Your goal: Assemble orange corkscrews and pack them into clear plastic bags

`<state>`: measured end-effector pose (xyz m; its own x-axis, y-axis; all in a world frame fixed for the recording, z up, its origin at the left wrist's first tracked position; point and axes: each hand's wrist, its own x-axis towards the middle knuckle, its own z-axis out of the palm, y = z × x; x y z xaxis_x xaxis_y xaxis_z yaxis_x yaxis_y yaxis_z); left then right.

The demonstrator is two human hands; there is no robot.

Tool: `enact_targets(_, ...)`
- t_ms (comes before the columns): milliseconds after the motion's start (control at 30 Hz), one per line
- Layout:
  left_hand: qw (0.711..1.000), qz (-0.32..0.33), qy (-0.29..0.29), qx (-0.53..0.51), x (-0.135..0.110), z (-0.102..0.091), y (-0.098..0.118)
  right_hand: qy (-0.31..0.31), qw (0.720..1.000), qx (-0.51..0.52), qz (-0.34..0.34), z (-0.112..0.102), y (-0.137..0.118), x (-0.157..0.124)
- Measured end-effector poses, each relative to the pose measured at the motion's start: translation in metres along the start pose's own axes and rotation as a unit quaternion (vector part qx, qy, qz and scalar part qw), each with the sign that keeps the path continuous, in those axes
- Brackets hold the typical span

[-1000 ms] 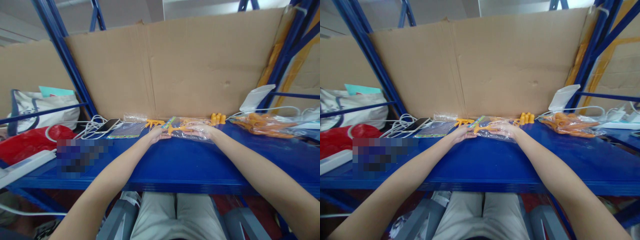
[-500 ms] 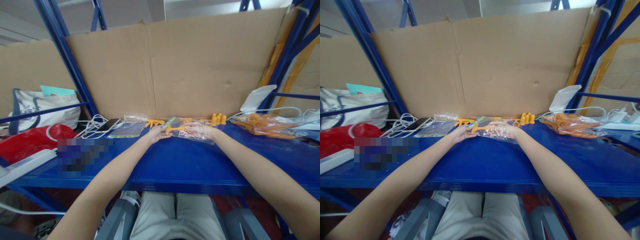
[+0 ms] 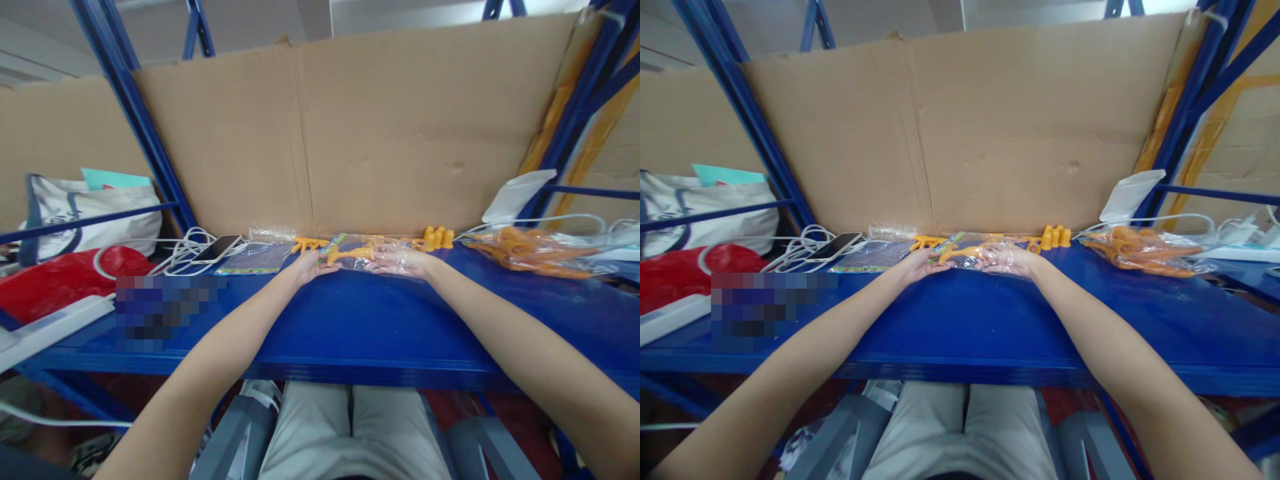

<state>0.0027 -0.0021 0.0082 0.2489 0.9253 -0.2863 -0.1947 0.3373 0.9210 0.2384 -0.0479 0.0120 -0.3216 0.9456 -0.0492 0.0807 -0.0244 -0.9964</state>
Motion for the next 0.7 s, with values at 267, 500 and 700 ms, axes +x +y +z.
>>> enact_targets(267, 1.000, -0.008, -0.012, -0.004, 0.003, -0.002, -0.002, -0.037, 0.999, -0.024, 0.001, -0.007, 0.013, 0.009)
enact_targets(500, 0.999, -0.034, -0.017, 0.016, 0.003, -0.010, 0.002, -0.046, 0.998, 0.046, 0.000, -0.008, 0.018, 0.014)
enact_targets(700, 0.999, -0.033, -0.040, 0.010, 0.006, -0.019, 0.005, -0.075, 0.996, 0.043, -0.005, -0.004, 0.020, 0.016)
